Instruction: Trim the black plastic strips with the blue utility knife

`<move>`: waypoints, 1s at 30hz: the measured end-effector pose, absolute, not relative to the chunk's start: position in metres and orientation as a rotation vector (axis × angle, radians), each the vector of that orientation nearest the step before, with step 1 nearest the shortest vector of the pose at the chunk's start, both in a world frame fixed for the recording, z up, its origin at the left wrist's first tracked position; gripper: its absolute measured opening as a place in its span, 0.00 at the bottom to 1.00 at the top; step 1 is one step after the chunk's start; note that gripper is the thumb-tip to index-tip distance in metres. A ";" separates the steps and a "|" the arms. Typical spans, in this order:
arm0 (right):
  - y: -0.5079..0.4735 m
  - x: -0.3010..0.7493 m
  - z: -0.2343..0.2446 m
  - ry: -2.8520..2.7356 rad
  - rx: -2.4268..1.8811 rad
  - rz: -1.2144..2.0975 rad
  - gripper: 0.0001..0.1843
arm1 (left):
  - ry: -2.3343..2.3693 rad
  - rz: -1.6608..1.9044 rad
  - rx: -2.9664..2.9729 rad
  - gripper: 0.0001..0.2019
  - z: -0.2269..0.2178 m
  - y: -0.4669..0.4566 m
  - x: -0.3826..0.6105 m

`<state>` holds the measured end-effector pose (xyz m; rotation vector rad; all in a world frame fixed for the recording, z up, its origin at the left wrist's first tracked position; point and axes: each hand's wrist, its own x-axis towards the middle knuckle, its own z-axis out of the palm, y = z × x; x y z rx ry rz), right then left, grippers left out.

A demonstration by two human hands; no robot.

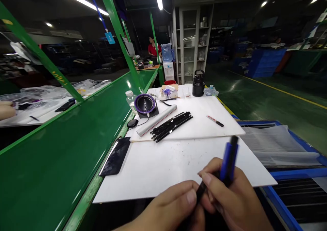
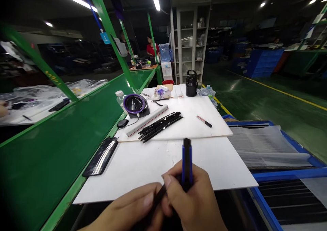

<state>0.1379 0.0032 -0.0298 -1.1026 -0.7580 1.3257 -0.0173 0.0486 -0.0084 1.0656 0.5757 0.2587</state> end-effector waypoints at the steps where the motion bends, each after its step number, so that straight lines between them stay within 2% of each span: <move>1: 0.009 0.138 -0.037 -0.843 -1.105 1.331 0.22 | 0.554 0.258 1.038 0.19 -0.019 0.053 -0.015; 4: 0.021 0.140 -0.059 -0.923 -1.110 1.377 0.18 | 0.575 0.303 0.994 0.17 -0.045 0.061 -0.022; 9: 0.019 0.147 -0.087 -0.759 -1.031 1.511 0.21 | 0.814 0.423 1.109 0.17 -0.064 0.067 -0.064; 15: 0.016 0.160 -0.106 -1.156 -1.300 1.379 0.19 | 0.881 0.547 0.759 0.13 -0.088 0.071 -0.089; 18: 0.017 0.159 -0.105 -1.341 -1.355 1.395 0.22 | 0.870 0.566 0.607 0.10 -0.099 0.073 -0.087; 24: 0.019 0.155 -0.101 -1.555 -1.450 1.267 0.21 | 0.954 0.594 0.595 0.18 -0.103 0.076 -0.083; 30: 0.017 0.158 -0.109 -1.534 -1.531 1.353 0.19 | 0.978 0.453 0.826 0.17 -0.097 0.068 -0.079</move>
